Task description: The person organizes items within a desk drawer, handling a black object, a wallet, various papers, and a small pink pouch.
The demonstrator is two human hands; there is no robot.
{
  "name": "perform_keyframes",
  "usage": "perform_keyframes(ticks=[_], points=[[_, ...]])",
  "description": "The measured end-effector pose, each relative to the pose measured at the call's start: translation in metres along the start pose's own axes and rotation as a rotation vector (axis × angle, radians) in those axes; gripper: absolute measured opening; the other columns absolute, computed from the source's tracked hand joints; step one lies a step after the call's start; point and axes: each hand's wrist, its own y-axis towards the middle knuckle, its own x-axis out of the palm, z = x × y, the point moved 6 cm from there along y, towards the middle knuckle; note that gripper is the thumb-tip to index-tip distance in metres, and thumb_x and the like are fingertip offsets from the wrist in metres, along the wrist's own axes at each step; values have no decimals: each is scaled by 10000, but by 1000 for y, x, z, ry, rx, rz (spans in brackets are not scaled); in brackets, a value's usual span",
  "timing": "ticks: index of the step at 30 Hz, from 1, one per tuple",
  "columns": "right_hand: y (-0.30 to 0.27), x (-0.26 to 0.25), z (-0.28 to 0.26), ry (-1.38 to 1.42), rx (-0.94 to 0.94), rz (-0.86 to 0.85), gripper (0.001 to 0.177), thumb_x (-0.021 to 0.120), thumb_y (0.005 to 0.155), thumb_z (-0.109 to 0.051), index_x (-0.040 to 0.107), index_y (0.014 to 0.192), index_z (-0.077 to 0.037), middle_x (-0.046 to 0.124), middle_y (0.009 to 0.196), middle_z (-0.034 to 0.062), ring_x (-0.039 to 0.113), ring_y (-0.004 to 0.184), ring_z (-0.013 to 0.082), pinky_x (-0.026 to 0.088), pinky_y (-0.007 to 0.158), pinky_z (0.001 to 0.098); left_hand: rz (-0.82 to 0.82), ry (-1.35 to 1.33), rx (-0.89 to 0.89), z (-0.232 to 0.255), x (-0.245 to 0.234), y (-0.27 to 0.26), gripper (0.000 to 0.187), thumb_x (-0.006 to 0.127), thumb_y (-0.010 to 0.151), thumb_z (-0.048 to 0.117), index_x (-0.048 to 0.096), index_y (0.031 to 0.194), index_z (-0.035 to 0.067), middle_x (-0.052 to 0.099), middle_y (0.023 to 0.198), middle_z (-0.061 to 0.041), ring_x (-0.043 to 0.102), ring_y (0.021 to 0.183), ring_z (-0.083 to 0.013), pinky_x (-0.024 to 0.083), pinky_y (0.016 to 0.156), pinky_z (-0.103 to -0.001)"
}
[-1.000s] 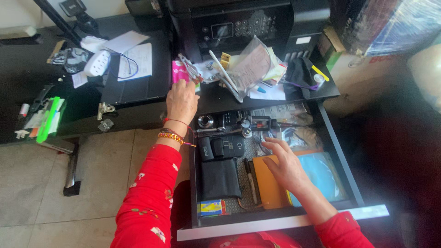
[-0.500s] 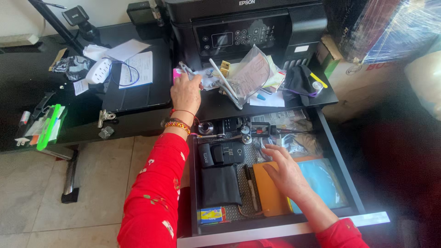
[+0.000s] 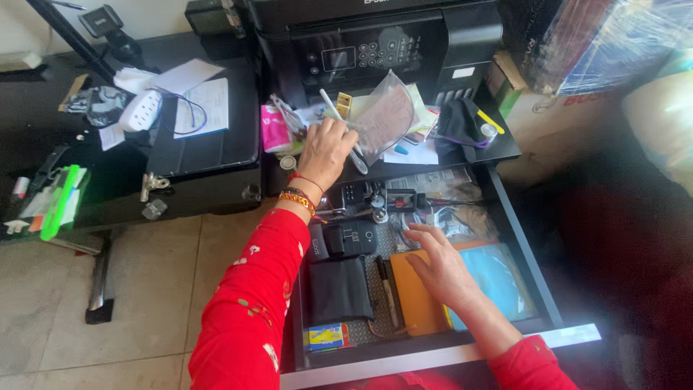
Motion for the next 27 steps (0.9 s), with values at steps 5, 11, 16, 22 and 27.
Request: perform_keyframes(ticks=[5, 11, 16, 22, 27], points=[[1, -1, -2, 8, -1, -4, 457, 698, 820, -59, 612, 1268, -76, 586, 1397, 131, 580, 1251, 384, 506, 990, 431, -57, 88, 73, -2, 1, 3, 73, 607, 898, 114, 656, 947, 138, 600, 962, -20, 562, 1012, -254, 451, 832, -420], [2, -1, -5, -1, -1, -9, 454, 704, 813, -71, 612, 1258, -71, 583, 1395, 134, 576, 1248, 390, 501, 987, 435, -6, 66, 105, -4, -25, 1, 70, 619, 896, 141, 645, 959, 156, 593, 973, -21, 570, 1025, -237, 472, 833, -390], [-1, 2, -3, -2, -7, -62, 408, 699, 858, -96, 620, 1258, -82, 620, 1312, 138, 597, 1213, 386, 511, 967, 441, 97, 16, 120, 11, -61, -1, 75, 606, 919, 125, 628, 990, 118, 596, 1019, -38, 583, 1050, -240, 481, 875, -392], [-3, 9, 0, 43, -8, -114, 443, 711, 857, -119, 581, 1277, -62, 647, 1206, 143, 636, 1145, 362, 519, 932, 426, -22, -136, 97, 71, -75, -22, 40, 604, 942, 121, 634, 964, 108, 577, 909, -61, 589, 935, -264, 486, 854, -407], [0, -1, 12, 143, 46, 61, 515, 736, 815, -146, 536, 1277, -37, 661, 1135, 122, 681, 1074, 310, 549, 897, 392, -211, -297, 133, 122, -45, -56, 111, 651, 896, 107, 672, 1004, 118, 574, 868, -60, 591, 890, -261, 495, 784, -404]])
